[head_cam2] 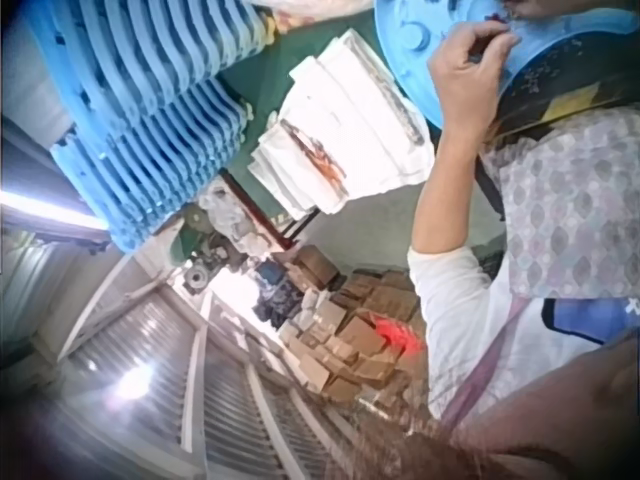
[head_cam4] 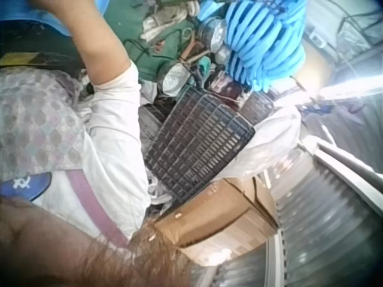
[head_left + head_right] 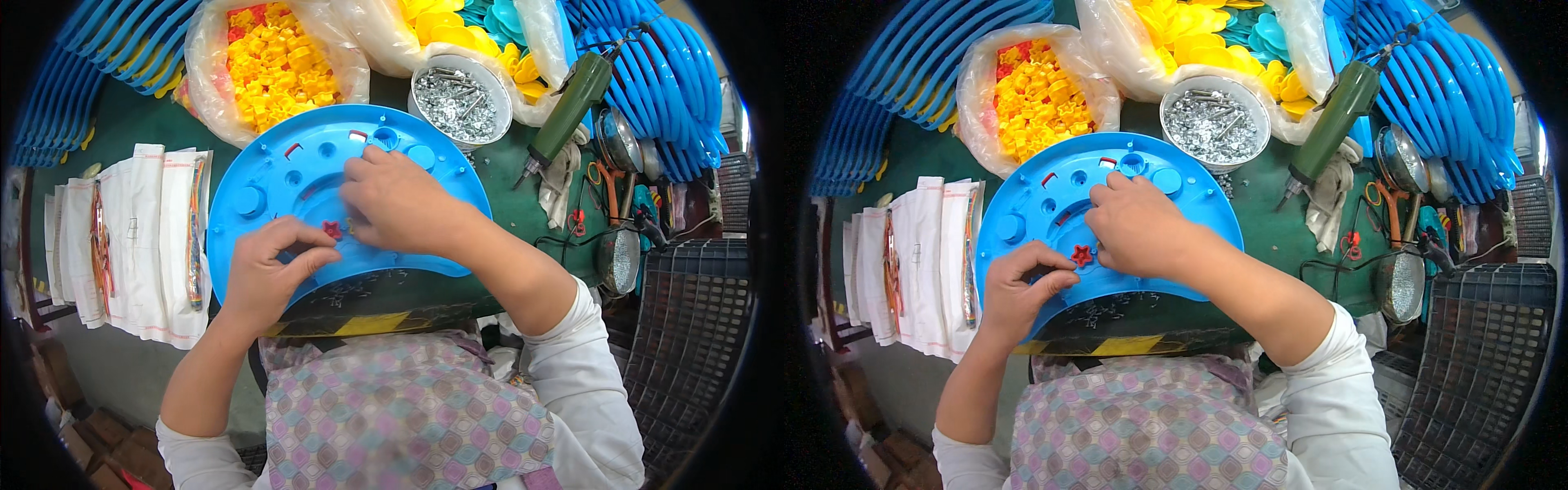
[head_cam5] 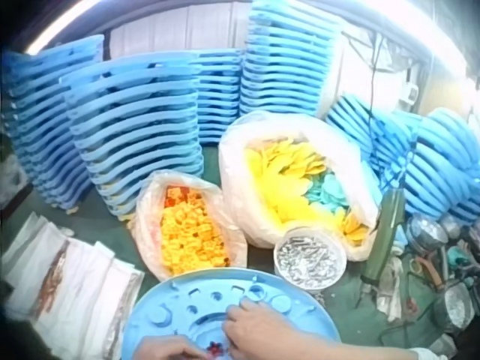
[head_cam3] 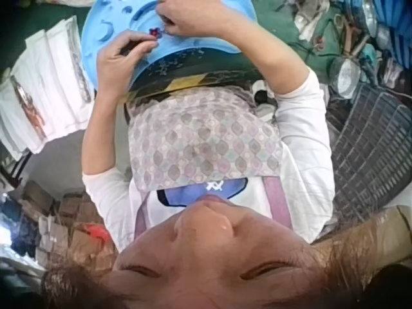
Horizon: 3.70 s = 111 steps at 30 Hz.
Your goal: The person assembles a blue plastic toy by inserting small plastic pieces and using a green electric screwdriver to secure components. They repeatedly place star-shaped and flower-shaped pieces into the toy, tighten screws, and handle wires and small metal parts. The person also picks up and sets aside stacks of similar blue plastic toys during the process.
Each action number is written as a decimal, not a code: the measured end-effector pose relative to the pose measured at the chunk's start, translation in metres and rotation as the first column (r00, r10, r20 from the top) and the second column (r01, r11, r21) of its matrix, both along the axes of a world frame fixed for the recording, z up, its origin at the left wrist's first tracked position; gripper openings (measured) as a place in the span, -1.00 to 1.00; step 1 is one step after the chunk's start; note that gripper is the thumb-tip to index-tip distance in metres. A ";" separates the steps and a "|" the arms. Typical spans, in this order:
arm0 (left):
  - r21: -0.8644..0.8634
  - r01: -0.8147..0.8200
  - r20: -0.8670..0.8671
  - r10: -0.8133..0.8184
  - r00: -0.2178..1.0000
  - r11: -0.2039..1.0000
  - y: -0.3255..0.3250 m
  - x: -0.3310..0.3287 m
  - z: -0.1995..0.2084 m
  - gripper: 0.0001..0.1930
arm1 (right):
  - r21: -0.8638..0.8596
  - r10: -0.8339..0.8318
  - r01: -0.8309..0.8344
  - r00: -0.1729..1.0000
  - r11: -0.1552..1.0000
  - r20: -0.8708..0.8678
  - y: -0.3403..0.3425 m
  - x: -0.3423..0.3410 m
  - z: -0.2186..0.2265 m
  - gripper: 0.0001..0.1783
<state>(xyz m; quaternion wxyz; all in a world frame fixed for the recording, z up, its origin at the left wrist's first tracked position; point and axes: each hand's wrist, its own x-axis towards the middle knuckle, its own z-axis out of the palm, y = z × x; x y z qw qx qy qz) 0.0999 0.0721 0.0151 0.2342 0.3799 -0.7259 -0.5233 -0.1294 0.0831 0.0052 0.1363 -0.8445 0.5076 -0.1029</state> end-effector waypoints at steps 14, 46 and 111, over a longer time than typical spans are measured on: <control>-0.457 0.039 0.167 0.042 0.985 0.889 -0.006 -0.008 -0.008 -0.89 | 0.076 0.011 -0.018 0.996 0.997 0.092 -0.003 -0.007 -0.002 -0.87; -0.373 0.272 0.517 -0.045 0.855 0.887 -0.020 -0.026 0.007 -0.88 | -0.069 -0.155 0.236 0.806 0.969 0.572 0.042 -0.010 -0.024 -0.79; -0.504 -0.593 0.213 0.755 0.620 0.629 0.039 0.146 -0.013 -0.54 | 0.047 0.602 -0.618 0.741 0.785 -0.298 -0.152 0.178 0.007 -0.72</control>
